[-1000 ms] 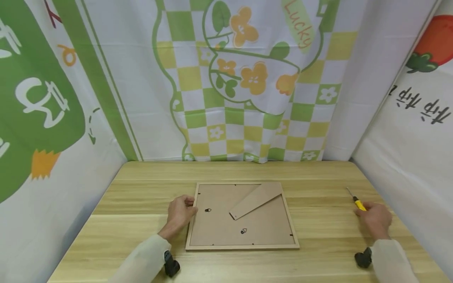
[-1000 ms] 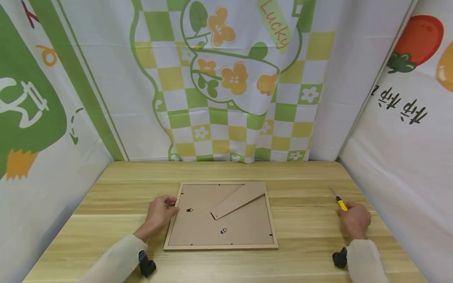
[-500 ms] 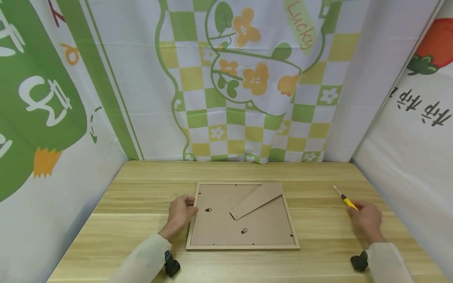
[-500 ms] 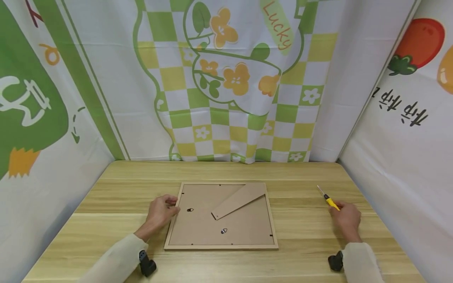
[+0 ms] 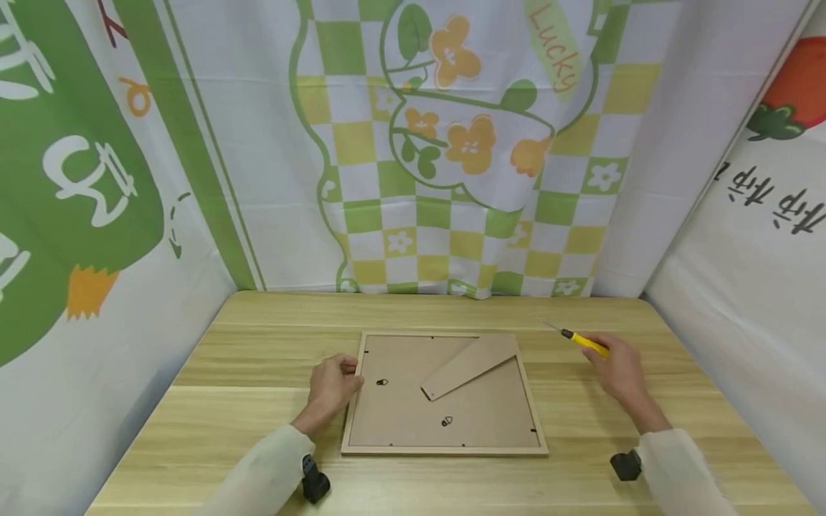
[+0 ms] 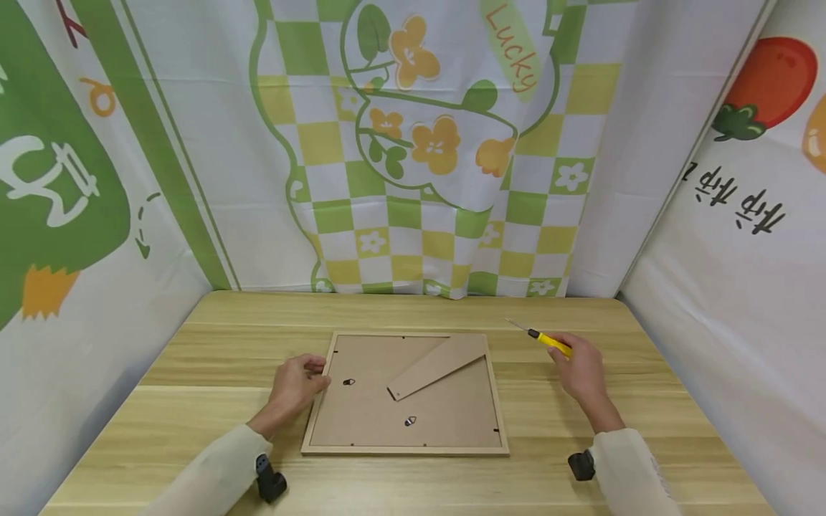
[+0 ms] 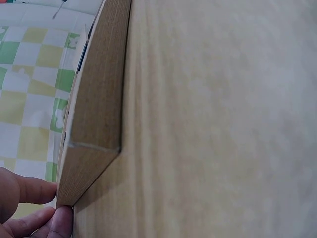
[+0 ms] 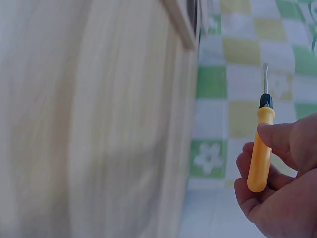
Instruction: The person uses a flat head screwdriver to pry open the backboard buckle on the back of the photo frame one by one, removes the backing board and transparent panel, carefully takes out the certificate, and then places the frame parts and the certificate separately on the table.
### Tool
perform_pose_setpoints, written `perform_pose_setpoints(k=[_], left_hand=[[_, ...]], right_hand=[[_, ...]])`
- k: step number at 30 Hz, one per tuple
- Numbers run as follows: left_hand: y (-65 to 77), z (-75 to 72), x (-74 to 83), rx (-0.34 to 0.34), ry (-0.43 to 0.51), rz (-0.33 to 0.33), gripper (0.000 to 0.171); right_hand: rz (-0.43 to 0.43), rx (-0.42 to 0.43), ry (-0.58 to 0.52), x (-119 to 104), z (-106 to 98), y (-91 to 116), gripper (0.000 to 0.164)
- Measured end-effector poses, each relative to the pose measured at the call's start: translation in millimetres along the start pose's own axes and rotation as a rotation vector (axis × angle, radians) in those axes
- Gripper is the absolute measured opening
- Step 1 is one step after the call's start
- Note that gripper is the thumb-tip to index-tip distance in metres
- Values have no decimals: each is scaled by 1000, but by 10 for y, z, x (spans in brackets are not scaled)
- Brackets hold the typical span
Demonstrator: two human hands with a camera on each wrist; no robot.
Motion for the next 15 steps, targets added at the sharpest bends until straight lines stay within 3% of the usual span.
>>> perform_pose_setpoints(k=[15], left_hand=[[-5, 10, -27, -4, 12, -25, 28]], right_hand=[[-154, -130, -125, -792, 485, -90, 26]])
Point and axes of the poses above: each hand's wrist, its own y-axis away from the middle knuckle, its own z-axis out of the palm, x = y × z, the point moved 3 cm from there along -y, towards the middle knuckle, and after that the axes turned 3 degrees about z, right-handed, at the moved point
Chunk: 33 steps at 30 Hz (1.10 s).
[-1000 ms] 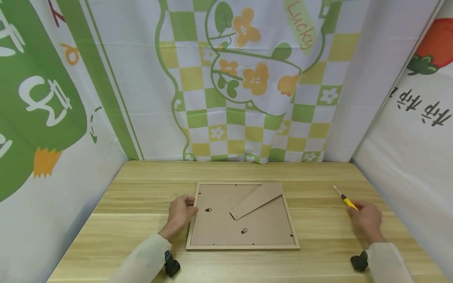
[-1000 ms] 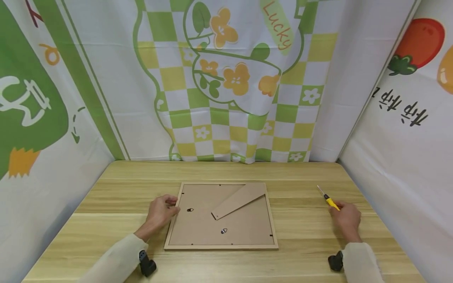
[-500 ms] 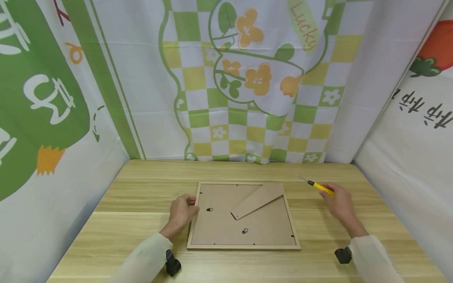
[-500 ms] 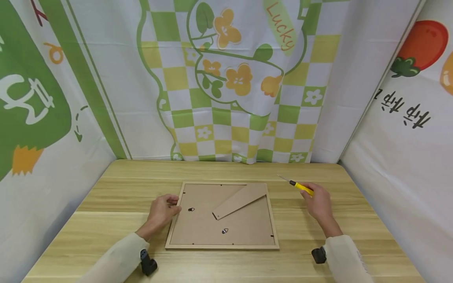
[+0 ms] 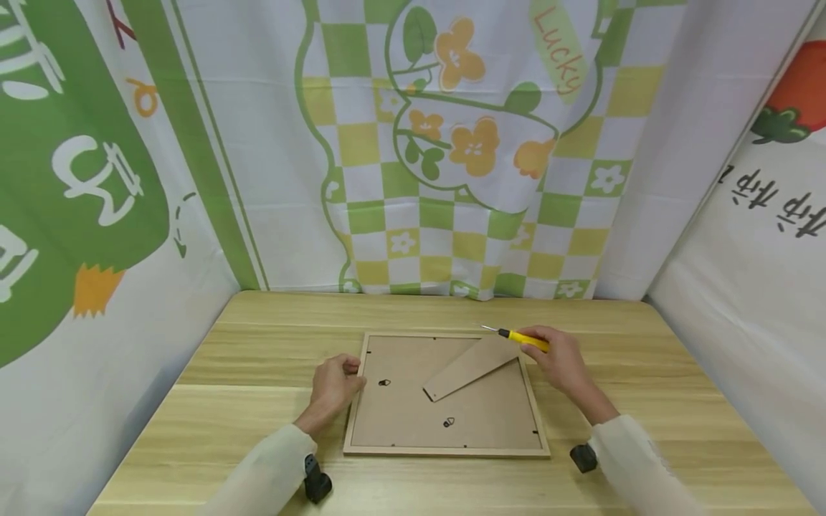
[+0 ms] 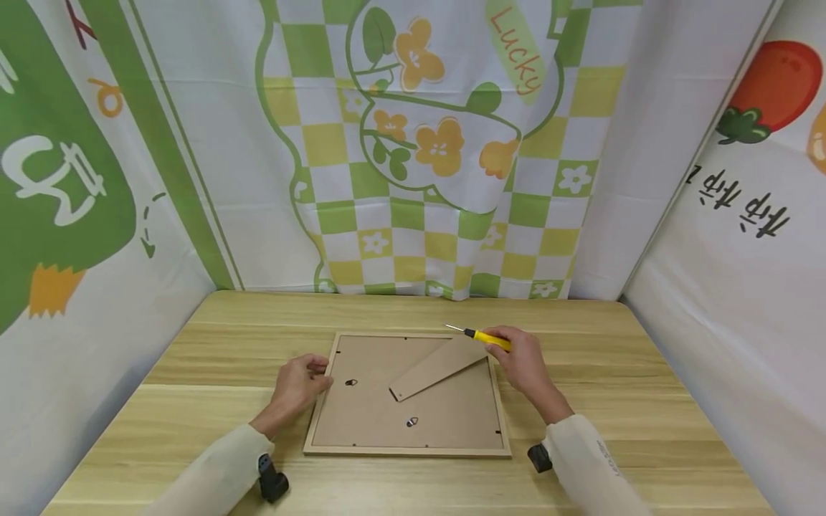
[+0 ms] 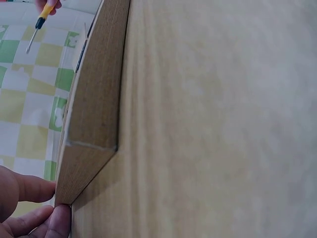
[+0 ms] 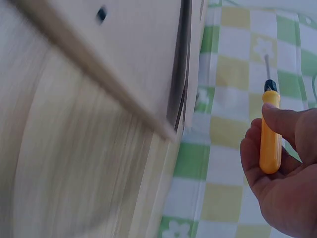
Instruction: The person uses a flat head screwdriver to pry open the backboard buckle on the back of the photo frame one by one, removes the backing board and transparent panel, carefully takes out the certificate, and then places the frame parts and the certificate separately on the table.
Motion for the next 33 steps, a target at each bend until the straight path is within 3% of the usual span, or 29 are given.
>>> perform_pose_setpoints(k=[9, 16, 33], left_hand=[[1, -15, 3, -14, 11, 8, 29], [14, -12, -2, -12, 11, 5, 29], [6, -8, -26, 8, 18, 26, 28]], right_hand=[[-68, -113, -27, -243, 432, -79, 26], [-189, -117, -56, -364, 702, -92, 28], [-20, -182, -96, -630, 1076, -152, 24]])
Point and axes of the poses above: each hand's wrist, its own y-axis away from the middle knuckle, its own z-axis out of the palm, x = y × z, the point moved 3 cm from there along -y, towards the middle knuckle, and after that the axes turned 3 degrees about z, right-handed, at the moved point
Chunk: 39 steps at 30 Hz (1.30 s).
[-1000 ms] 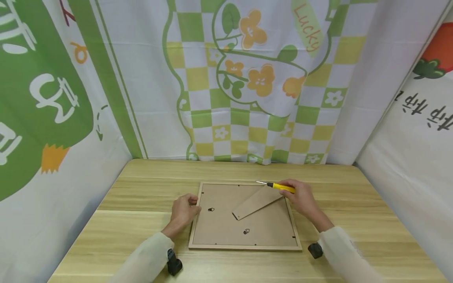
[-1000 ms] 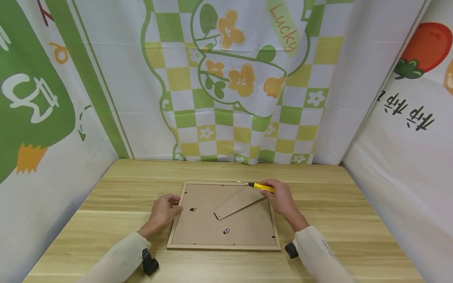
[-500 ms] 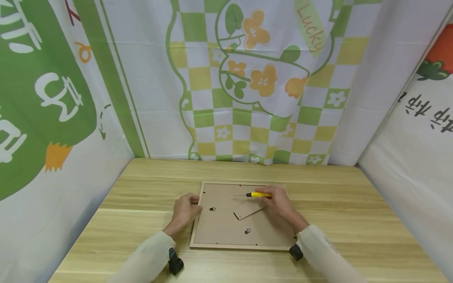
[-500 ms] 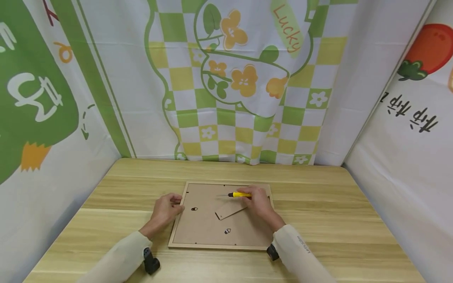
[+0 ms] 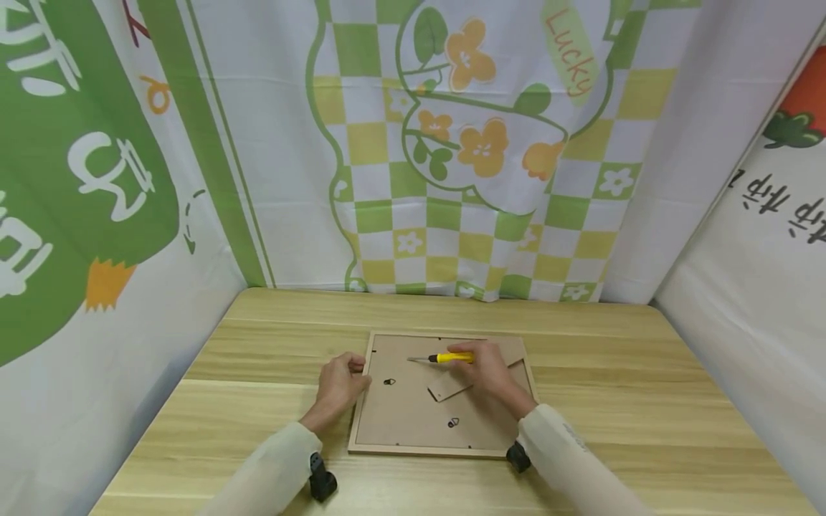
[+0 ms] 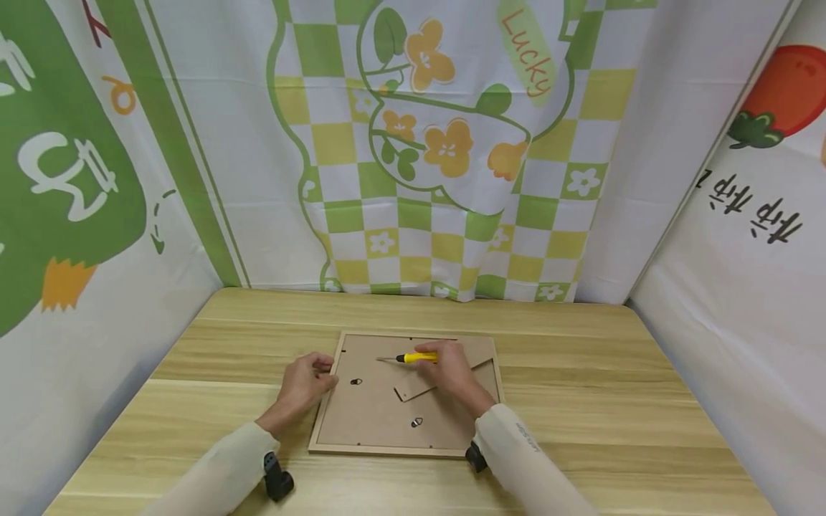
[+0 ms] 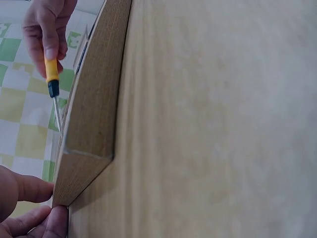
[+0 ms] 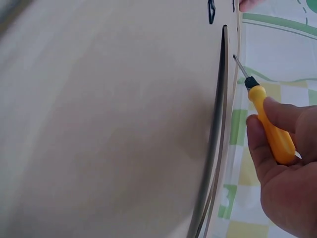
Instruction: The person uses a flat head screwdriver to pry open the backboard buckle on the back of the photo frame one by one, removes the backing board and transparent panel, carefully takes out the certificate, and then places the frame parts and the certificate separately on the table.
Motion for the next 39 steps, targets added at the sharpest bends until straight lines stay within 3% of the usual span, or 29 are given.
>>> perform_pose_setpoints(k=[16, 29, 39], left_hand=[[-6, 33, 1, -17, -20, 5, 33], [15, 26, 31, -39, -32, -10, 31], [10, 48, 39, -47, -35, -29, 36]], right_hand=[[-14, -119, 54, -126, 269, -185, 25], [-33, -162, 77, -226, 397, -297, 25], [-31, -135, 54, -269, 460, -334, 25]])
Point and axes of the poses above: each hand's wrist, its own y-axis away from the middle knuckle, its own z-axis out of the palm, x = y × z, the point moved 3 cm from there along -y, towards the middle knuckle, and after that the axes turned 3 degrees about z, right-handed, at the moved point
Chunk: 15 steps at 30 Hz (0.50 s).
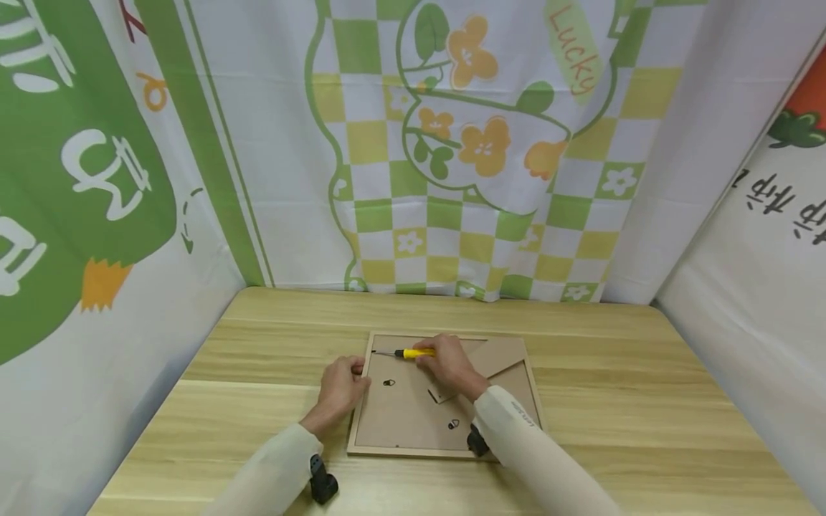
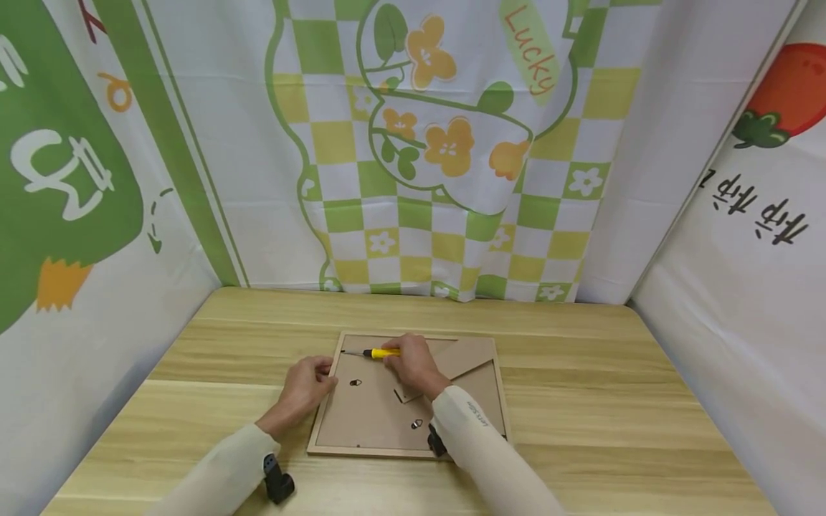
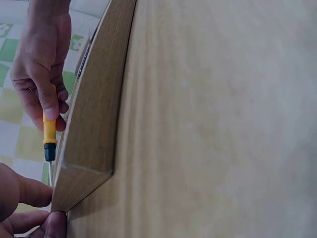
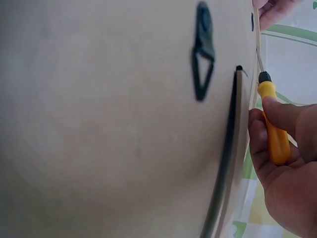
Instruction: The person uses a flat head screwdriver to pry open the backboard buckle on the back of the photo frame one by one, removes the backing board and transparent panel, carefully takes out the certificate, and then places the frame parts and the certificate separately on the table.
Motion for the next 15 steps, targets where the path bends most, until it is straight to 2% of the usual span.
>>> perform_pose_setpoints(k=[7, 11, 15], left_hand=[[10, 6, -21, 2, 29, 5, 38], [10, 12, -30, 6, 43, 4, 37], [-1, -13, -43, 3, 50, 16, 37]], right_hand=[[19, 50, -61, -66, -18, -67, 23], [-25, 81, -141, -220, -65, -146, 22], [-121, 110, -99, -511, -70, -224, 20]])
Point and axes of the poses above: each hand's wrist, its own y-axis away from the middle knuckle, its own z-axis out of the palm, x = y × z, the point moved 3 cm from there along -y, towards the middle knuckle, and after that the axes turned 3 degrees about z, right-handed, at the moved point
